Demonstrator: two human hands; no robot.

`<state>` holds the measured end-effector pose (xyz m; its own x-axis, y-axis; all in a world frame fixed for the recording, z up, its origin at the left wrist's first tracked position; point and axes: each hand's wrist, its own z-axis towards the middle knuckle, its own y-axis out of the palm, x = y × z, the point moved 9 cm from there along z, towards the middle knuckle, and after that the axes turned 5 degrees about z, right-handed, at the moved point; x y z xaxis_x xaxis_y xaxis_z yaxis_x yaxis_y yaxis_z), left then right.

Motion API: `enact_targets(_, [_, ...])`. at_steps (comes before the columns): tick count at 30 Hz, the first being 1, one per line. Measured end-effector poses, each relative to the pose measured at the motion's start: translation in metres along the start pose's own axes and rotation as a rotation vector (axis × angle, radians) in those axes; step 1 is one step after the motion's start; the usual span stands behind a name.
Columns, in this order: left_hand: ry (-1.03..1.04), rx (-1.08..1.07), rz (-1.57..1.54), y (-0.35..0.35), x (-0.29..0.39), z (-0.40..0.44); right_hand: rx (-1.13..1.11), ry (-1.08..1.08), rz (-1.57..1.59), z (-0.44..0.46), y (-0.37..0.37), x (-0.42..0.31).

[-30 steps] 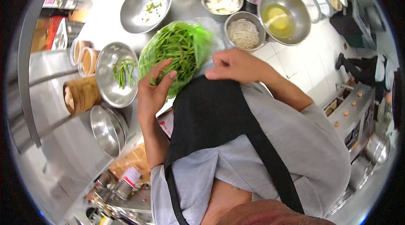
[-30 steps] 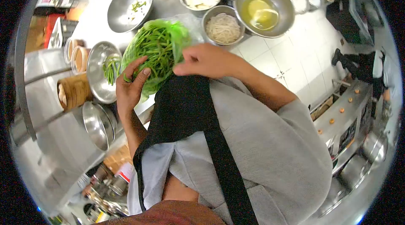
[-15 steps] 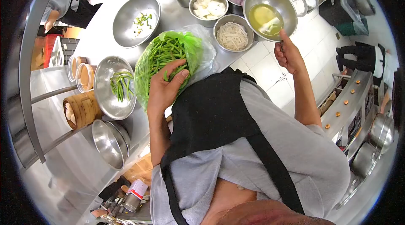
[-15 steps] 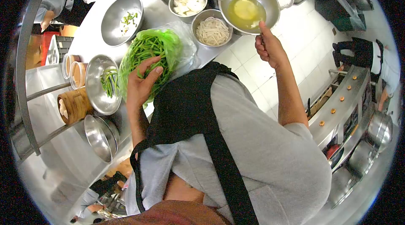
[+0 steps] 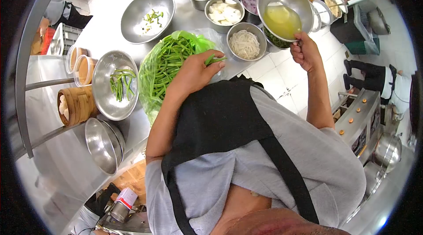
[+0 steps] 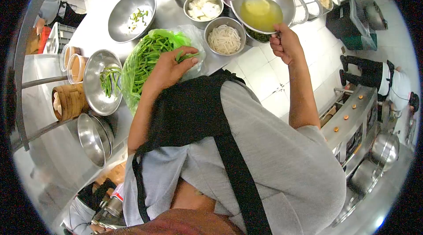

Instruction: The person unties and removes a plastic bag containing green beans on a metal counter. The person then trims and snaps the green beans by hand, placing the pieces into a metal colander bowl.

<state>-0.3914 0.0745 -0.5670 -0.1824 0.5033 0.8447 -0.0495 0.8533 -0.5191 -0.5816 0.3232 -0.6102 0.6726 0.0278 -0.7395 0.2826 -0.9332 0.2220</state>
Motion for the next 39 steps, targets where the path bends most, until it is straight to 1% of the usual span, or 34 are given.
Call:
enact_targets(3, [-0.018,0.047,0.006,-0.006,-0.008,-0.004,0.005,0.055,-0.018,0.009,0.014,0.005])
enact_targets(6, [-0.039,0.072,-0.009,-0.01,-0.012,-0.01,-0.05,0.092,-0.068,0.019,0.03,0.017])
enact_targets(8, [-0.072,0.05,0.015,-0.009,-0.017,-0.011,-0.059,0.131,-0.101,0.023,0.043,0.025])
enact_targets(11, [-0.093,0.04,0.013,-0.009,-0.02,-0.013,-0.105,0.149,-0.144,0.027,0.069,0.032])
enact_targets(12, [-0.095,0.039,0.005,-0.009,-0.02,-0.013,-0.161,0.141,-0.13,0.027,0.082,0.034])
enact_targets(21, [-0.157,0.076,-0.074,-0.019,-0.023,-0.029,-0.233,0.156,-0.217,0.052,0.13,0.037])
enact_targets(24, [-0.119,0.135,-0.099,-0.029,-0.018,-0.035,-0.234,0.154,-0.238,0.054,0.131,0.035])
enact_targets(27, [-0.059,0.257,-0.183,-0.051,-0.009,-0.051,-0.238,0.144,-0.261,0.043,0.132,0.034])
enact_targets(28, [-0.073,0.307,-0.23,-0.063,-0.009,-0.06,-0.258,0.142,-0.269,0.043,0.125,0.035])
enact_targets(30, [-0.11,0.415,-0.321,-0.085,-0.013,-0.082,-0.328,0.125,-0.277,0.033,0.119,0.036])
enact_targets(31, [-0.078,0.518,-0.319,-0.099,-0.014,-0.093,-0.383,0.111,-0.278,0.02,0.122,0.034])
enact_targets(32, [-0.148,0.537,-0.367,-0.109,-0.016,-0.106,-0.487,0.122,-0.248,0.007,0.129,0.036])
enact_targets(33, [-0.214,0.557,-0.414,-0.117,-0.019,-0.117,-0.477,0.099,-0.247,-0.008,0.137,0.034])
enact_targets(35, [-0.09,0.663,-0.603,-0.125,-0.028,-0.124,-0.597,0.108,-0.241,-0.024,0.154,0.043])
enact_targets(37, [-0.163,0.631,-0.604,-0.123,-0.032,-0.125,-0.711,0.116,-0.287,-0.034,0.177,0.056])
enact_targets(39, [-0.266,0.607,-0.341,-0.114,-0.039,-0.12,-0.79,0.117,-0.306,-0.042,0.198,0.066])
